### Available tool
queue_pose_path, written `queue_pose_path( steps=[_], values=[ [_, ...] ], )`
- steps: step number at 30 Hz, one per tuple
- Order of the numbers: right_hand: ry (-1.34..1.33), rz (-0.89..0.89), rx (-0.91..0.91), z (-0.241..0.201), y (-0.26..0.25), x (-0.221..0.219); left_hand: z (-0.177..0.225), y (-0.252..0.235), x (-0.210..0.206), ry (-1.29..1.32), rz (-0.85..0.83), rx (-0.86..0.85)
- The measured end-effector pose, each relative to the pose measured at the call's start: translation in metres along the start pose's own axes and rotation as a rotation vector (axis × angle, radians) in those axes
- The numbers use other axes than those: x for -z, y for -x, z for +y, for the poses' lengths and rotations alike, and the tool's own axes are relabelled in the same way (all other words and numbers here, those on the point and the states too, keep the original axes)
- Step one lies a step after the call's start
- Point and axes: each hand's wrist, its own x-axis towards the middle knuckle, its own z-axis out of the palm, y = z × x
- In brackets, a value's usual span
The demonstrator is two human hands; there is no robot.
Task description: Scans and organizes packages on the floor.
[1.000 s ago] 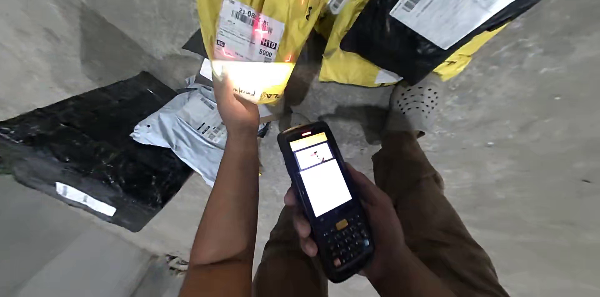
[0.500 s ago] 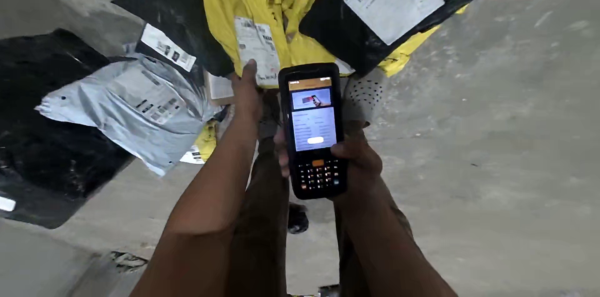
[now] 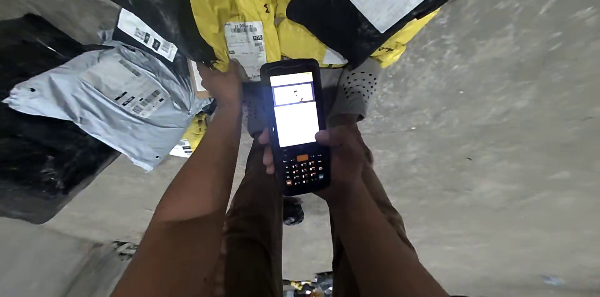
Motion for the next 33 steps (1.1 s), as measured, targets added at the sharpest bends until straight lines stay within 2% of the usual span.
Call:
queue_pose_path(
  steps=[5,8,11,13,16,19,21,29,33],
  values=[
    [-0.009,-0.036,0.013,-0.002,-0.002,0.002,-0.005,-0.014,0.000,-0.041,-0.012,0.050],
    [-0.023,-0.045,0.018,-0.004,-0.001,0.004,0.000,-0.011,0.002,0.064,-0.048,0.107],
    [-0.027,-0.050,0.028,-0.007,-0.001,0.002,-0.005,0.000,0.007,0.167,-0.148,0.109],
    [-0.025,-0.047,0.025,-0.009,-0.001,0.001,-0.016,0.006,0.011,0.140,-0.225,0.058],
    [0.099,0.034,0.036,-0.015,-0.002,-0.003,-0.021,0.017,0.020,0.075,-0.247,-0.022],
    [0.323,0.285,0.051,-0.022,-0.002,-0.011,-0.031,0.011,0.020,0.011,-0.241,-0.033],
    [0.421,0.379,0.061,-0.027,-0.003,-0.013,-0.034,0.003,0.016,-0.021,-0.224,-0.025],
    [0.376,0.298,0.060,-0.029,0.000,-0.003,0.002,-0.001,0.010,-0.031,-0.207,-0.058],
    [0.415,0.336,0.037,-0.031,-0.001,-0.006,0.005,-0.008,0.005,0.022,-0.196,-0.081]
  ],
)
